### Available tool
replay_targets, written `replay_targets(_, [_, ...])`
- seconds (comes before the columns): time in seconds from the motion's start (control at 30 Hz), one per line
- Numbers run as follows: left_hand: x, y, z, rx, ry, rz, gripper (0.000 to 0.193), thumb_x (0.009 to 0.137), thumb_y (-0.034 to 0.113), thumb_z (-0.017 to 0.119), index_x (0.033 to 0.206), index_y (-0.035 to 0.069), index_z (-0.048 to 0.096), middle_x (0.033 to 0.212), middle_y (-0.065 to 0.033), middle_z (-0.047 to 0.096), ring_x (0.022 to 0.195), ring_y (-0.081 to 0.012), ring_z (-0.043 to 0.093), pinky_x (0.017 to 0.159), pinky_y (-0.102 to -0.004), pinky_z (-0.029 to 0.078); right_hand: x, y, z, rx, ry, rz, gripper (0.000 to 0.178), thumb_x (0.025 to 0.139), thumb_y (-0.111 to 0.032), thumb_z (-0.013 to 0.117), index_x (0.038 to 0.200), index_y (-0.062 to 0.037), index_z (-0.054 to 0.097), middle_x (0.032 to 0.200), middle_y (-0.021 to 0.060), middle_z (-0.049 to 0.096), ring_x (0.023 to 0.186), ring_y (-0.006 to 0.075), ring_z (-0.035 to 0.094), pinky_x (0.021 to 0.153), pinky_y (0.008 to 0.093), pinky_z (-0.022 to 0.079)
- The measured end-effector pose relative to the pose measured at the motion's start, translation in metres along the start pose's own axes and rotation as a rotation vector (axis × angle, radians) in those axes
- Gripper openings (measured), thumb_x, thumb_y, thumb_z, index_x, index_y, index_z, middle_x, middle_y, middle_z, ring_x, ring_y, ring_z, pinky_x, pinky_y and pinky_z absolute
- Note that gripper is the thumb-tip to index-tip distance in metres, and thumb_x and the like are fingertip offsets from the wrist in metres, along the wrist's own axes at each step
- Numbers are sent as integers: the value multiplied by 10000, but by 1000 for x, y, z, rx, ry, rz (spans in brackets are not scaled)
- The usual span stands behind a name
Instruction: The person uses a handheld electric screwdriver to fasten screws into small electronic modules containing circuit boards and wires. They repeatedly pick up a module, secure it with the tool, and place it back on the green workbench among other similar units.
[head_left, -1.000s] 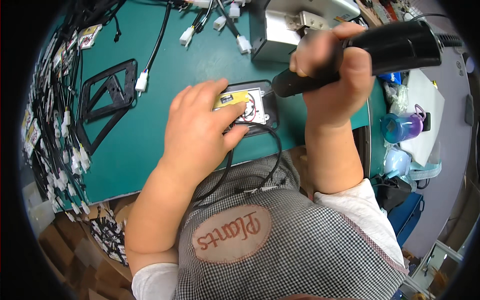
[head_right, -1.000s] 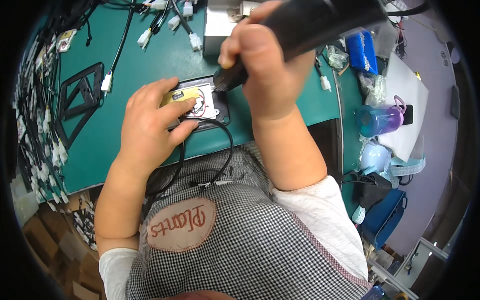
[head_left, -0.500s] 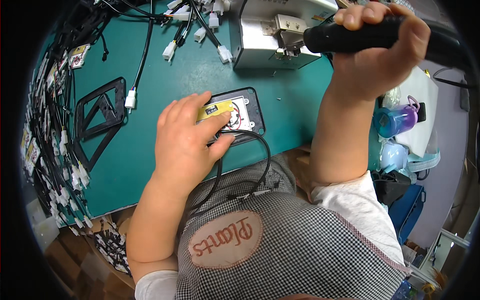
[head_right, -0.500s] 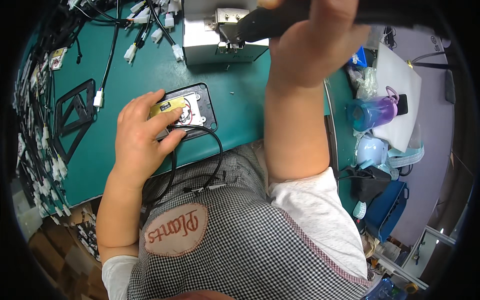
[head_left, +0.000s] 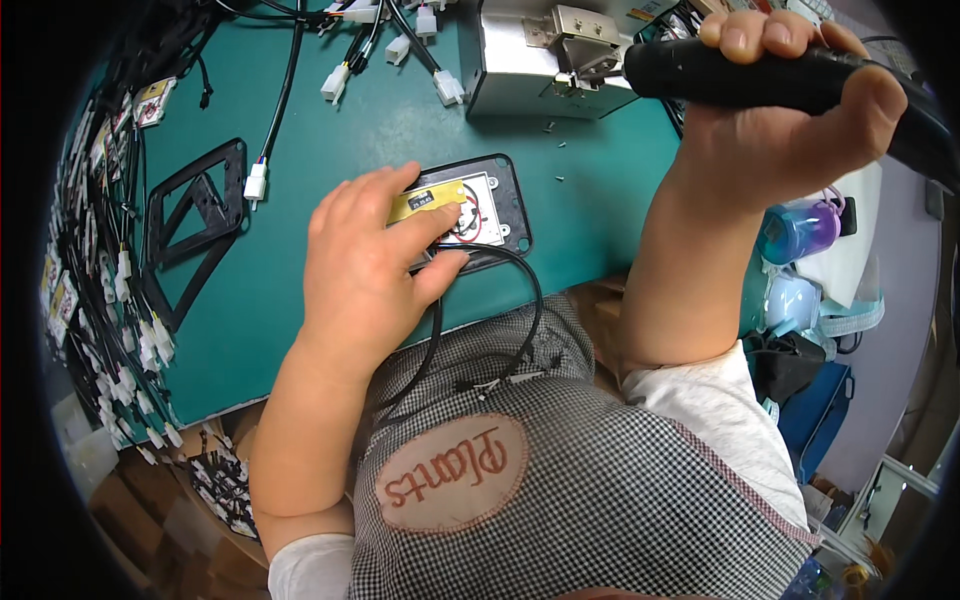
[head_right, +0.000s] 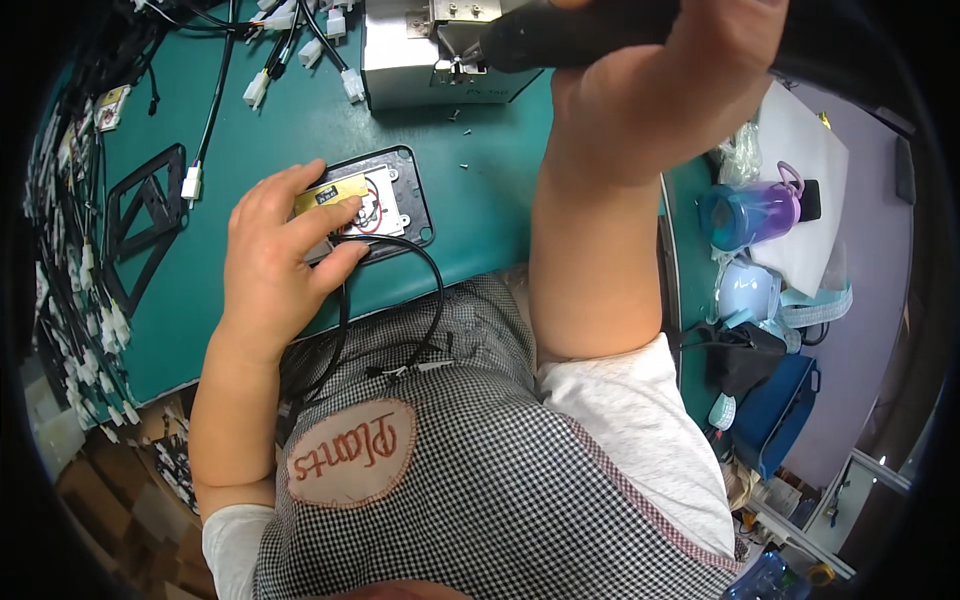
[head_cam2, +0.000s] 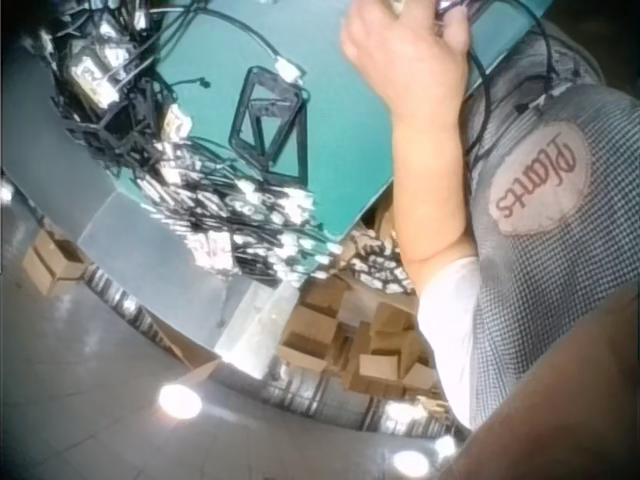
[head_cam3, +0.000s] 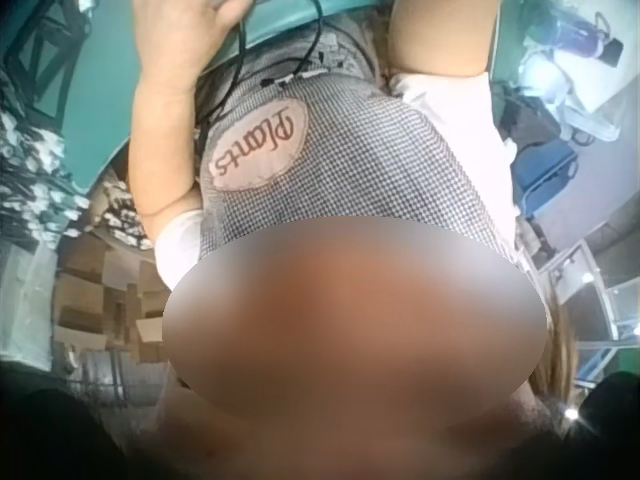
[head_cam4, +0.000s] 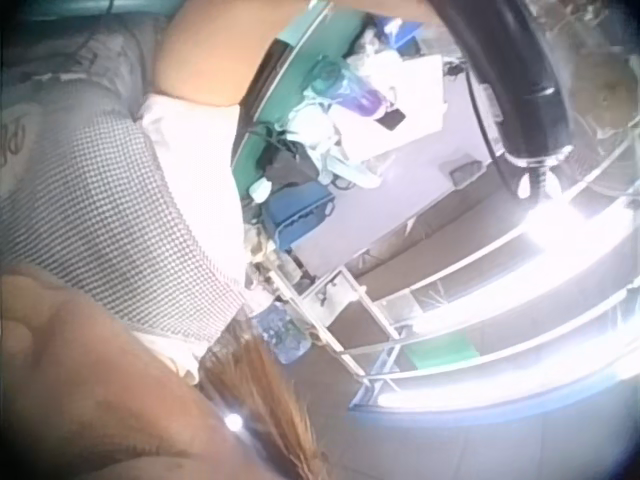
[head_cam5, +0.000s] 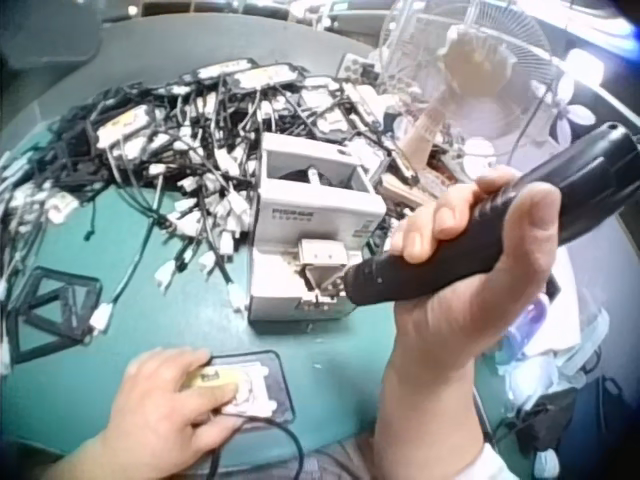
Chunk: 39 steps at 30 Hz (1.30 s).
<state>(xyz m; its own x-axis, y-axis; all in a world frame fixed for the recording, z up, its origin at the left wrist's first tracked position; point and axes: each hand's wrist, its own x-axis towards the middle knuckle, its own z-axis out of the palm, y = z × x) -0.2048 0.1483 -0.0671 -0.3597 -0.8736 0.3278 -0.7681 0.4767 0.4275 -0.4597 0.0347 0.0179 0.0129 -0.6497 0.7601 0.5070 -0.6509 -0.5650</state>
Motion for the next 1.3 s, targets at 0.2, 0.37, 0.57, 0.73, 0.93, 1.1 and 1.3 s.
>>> replay_targets(0.2, [0,0,0,-5,4,-11,416,604,180,839,1005,143,735,1206,-132,625,1111,-330,584,953,-453,446,-4,7,57,-227,353,0,415,884,-477,655,962,-85,542,662,28,512,527,142,518,543,270,467])
replay_targets(0.37, [1,1,-1,-8,-3,-7,413,607,180,838,1005,142,736,1207,-132,624,1112,-331,582,954,-452,444,3,2,59,-244,270,132,386,910,-432,643,971,-64,543,668,39,529,517,141,523,520,258,474])
replay_targets(0.57, [0,-1,0,-23,9,11,414,605,175,840,1004,145,733,1202,-130,624,1101,-329,587,945,-451,447,-30,3,38,-34,20,224,509,896,-521,599,1088,-54,530,744,69,549,574,178,543,568,317,475])
replay_targets(0.73, [-3,-3,3,-6,29,13,406,605,175,840,996,147,733,1194,-130,626,1093,-328,591,938,-446,454,-66,-2,31,115,-265,274,699,887,-599,571,1244,-7,471,874,108,566,669,215,580,640,378,481])
replay_targets(0.93, [-2,-1,4,5,35,14,397,611,179,837,994,151,735,1189,-130,631,1098,-327,591,939,-443,456,-85,11,47,9,-72,256,657,863,-582,613,1154,-7,483,778,115,562,584,209,561,555,359,480])
replay_targets(1.1, [-2,-1,1,-3,31,-1,398,613,182,836,999,163,740,1195,-124,630,1099,-325,589,945,-447,452,-82,16,47,-9,-224,235,647,842,-550,682,1132,-8,478,754,96,563,578,188,555,532,329,484])
replay_targets(1.3, [-4,-2,1,-22,34,-8,382,614,193,835,985,172,745,1201,-113,626,1109,-329,579,956,-453,441,-65,3,46,-266,-599,254,633,811,-540,724,1089,-19,494,719,53,559,576,162,554,523,312,500])
